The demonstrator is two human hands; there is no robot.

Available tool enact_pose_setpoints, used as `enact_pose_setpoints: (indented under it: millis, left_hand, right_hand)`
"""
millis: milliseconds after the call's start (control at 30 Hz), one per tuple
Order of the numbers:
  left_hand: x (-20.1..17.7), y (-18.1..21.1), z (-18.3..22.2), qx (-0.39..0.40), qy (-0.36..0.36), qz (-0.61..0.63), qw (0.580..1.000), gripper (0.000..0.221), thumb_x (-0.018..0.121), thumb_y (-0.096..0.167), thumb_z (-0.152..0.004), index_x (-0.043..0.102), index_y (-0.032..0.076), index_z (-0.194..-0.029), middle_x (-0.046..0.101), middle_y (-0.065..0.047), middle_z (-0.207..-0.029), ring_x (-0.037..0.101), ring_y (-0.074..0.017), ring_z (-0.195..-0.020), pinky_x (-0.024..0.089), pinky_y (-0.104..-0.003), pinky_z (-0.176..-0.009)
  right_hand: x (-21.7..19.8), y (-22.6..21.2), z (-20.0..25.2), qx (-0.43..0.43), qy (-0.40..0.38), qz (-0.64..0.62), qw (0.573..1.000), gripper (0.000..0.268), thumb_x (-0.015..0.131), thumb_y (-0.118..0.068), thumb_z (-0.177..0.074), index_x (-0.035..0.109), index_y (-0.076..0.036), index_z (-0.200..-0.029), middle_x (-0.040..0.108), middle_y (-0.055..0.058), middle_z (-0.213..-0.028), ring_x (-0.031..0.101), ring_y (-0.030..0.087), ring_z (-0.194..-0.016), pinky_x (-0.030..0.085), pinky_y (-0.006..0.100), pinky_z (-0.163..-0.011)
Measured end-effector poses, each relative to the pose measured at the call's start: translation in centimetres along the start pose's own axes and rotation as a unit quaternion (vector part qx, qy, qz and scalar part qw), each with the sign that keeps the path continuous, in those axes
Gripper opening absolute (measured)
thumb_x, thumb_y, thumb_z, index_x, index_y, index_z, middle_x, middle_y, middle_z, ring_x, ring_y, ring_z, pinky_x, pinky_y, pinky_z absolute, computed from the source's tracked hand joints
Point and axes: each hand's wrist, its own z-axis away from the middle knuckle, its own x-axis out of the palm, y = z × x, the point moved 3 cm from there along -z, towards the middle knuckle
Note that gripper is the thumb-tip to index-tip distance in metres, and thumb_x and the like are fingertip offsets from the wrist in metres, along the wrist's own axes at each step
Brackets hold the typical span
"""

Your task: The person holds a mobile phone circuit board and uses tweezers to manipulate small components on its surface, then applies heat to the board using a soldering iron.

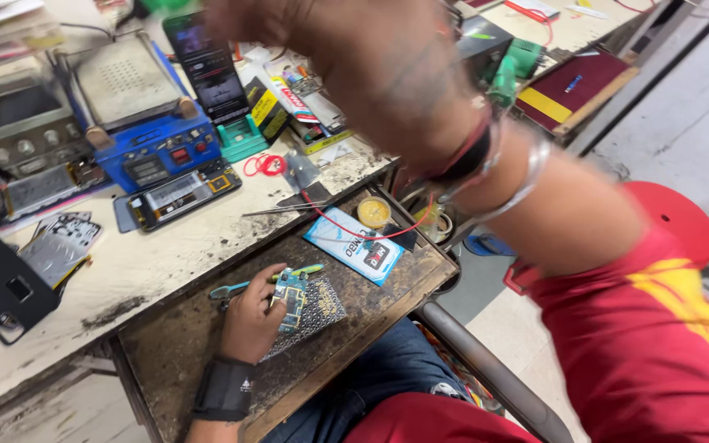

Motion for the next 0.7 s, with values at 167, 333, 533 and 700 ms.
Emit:
enact_pose_setpoints:
  millis: [167, 333, 533, 700]
  left_hand:
    - [0.4, -0.9, -0.3, -0.058, 0.007, -0.014, 0.998, 0.058, 0.065, 0.004, -0.083, 0.060, 0.017, -0.139, 0.078, -0.017, -0.105, 0.079, -0.0175, -0.085, 0.061, -0.032, -0.073]
    - [0.6, -1.3, -0.4, -0.073, 0.005, 0.001, 0.997, 0.061, 0.068, 0.003, -0.082, 0.056, 0.019, -0.140, 0.081, -0.014, -0.105, 0.079, -0.0192, -0.082, 0.061, -0.034, -0.071]
    - [0.8, -2.4, -0.9, -0.122, -0.027, -0.021, 0.992, 0.062, 0.070, 0.008, -0.086, 0.053, 0.017, -0.145, 0.079, -0.012, -0.115, 0.080, -0.0178, -0.089, 0.062, -0.034, -0.073]
    - [1.1, -3.4, -1.0, -0.122, -0.032, -0.012, 0.992, 0.068, 0.070, 0.008, -0.086, 0.051, 0.018, -0.150, 0.075, -0.015, -0.121, 0.078, -0.0178, -0.098, 0.062, -0.033, -0.077]
  right_hand:
    - [8.2, -0.7, 5.3, 0.314, 0.108, -0.434, 0.838, 0.028, 0.075, -0.017, -0.103, 0.066, 0.000, -0.123, 0.072, 0.011, -0.104, 0.073, 0.018, -0.092, 0.065, 0.034, -0.087]
    - [9.0, 0.4, 14.4, 0.363, 0.168, -0.408, 0.820, 0.028, 0.079, -0.011, -0.097, 0.063, 0.002, -0.116, 0.070, 0.011, -0.110, 0.071, 0.018, -0.098, 0.062, 0.032, -0.086]
    - [7.7, 0.6, 23.0, 0.383, 0.118, -0.252, 0.881, 0.025, 0.077, -0.011, -0.097, 0.070, 0.004, -0.116, 0.068, 0.013, -0.109, 0.073, 0.020, -0.094, 0.063, 0.031, -0.079]
    - [7.7, 0.3, 27.6, 0.416, 0.142, -0.296, 0.848, 0.027, 0.074, -0.013, -0.096, 0.074, 0.006, -0.116, 0.074, 0.015, -0.103, 0.077, 0.023, -0.085, 0.065, 0.033, -0.075]
